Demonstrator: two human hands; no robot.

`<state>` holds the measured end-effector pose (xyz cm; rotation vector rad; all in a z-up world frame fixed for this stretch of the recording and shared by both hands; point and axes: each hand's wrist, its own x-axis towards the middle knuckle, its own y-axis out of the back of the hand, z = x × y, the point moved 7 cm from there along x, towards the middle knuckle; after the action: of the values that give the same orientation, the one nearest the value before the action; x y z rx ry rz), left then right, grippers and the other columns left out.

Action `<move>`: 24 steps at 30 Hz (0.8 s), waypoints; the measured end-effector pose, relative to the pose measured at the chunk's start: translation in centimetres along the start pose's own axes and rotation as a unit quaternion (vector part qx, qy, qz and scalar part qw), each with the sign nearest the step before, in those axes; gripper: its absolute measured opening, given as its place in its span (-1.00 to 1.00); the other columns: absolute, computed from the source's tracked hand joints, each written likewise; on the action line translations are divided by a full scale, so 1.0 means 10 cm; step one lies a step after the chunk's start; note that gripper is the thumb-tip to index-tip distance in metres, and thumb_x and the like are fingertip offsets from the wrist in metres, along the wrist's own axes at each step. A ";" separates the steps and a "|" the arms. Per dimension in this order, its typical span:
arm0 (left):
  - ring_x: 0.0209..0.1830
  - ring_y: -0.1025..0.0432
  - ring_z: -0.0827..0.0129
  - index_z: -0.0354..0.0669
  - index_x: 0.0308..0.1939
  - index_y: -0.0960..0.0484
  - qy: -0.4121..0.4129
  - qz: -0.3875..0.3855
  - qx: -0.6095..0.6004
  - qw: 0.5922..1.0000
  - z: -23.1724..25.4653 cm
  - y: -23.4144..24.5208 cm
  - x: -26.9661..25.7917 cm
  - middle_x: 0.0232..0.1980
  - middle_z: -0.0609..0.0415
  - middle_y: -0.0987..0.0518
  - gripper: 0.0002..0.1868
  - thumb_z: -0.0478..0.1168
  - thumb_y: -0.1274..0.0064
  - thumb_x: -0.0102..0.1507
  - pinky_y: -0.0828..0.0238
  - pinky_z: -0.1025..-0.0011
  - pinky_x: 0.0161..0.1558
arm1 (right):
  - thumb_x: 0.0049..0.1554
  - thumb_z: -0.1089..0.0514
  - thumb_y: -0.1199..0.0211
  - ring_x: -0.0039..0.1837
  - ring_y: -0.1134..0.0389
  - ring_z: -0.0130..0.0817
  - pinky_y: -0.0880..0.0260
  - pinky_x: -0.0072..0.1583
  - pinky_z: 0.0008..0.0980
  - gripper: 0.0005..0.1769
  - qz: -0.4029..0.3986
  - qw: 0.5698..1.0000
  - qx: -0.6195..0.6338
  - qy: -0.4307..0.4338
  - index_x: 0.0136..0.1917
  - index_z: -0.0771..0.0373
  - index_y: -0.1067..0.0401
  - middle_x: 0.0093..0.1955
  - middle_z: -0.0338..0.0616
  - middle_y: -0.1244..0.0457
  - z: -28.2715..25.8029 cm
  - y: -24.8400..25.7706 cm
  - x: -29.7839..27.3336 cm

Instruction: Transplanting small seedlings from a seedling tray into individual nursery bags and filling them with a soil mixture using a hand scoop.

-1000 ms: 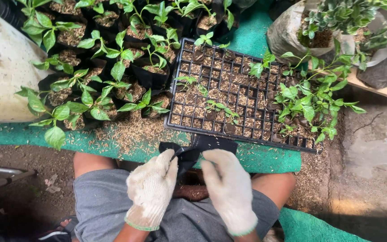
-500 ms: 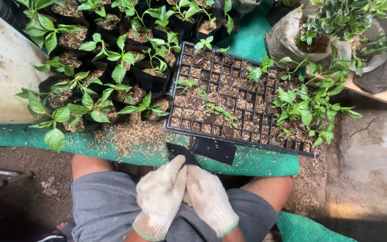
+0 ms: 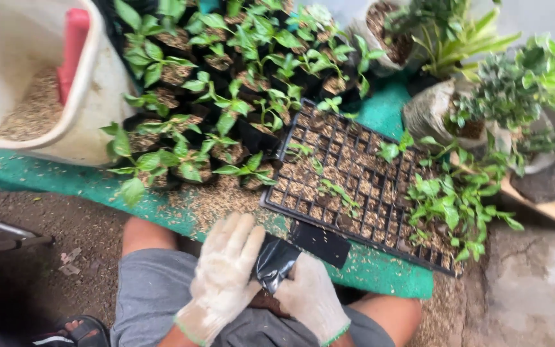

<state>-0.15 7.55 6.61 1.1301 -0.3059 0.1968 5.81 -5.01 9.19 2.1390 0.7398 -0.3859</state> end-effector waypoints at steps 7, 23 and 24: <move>-0.03 -0.51 -0.10 -0.16 0.36 -0.42 0.011 0.129 -0.173 0.976 -0.12 0.05 0.04 0.18 -0.04 -0.59 -0.37 -0.14 -0.04 0.19 -0.50 0.04 -0.05 | -0.11 -0.18 -0.39 -0.14 -0.31 -0.61 -0.36 -0.06 -0.41 -0.66 -0.021 0.986 -0.120 -0.115 -0.23 0.03 -0.44 -0.30 -0.41 -0.32 -0.17 0.15 0.05; 0.05 -0.54 0.05 -0.01 0.55 -0.20 0.307 0.337 -0.016 0.890 -2.51 2.53 0.48 0.16 0.11 -0.62 -0.03 -0.25 -0.23 0.05 -0.50 0.00 -0.03 | 0.14 0.18 -0.20 0.22 -0.45 -0.32 -0.39 0.41 -0.26 -0.47 0.090 0.994 -0.011 0.054 0.39 0.13 -0.51 0.19 -0.13 -0.44 -3.08 0.46 0.12; 0.05 -0.54 0.05 -0.01 0.55 -0.20 0.306 0.342 -0.015 0.888 -2.72 2.57 0.52 0.16 0.11 -0.62 -0.03 -0.25 -0.23 0.05 -0.50 0.00 -0.03 | 0.14 0.12 -0.19 0.26 -0.45 -0.39 -0.38 0.42 -0.27 -0.46 0.097 0.988 -0.072 0.093 0.40 0.05 -0.49 0.24 -0.24 -0.44 -3.18 0.37 0.32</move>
<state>0.61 42.97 19.73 0.8338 -0.1265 1.1478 11.22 19.40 29.46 2.1048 0.6333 -0.0291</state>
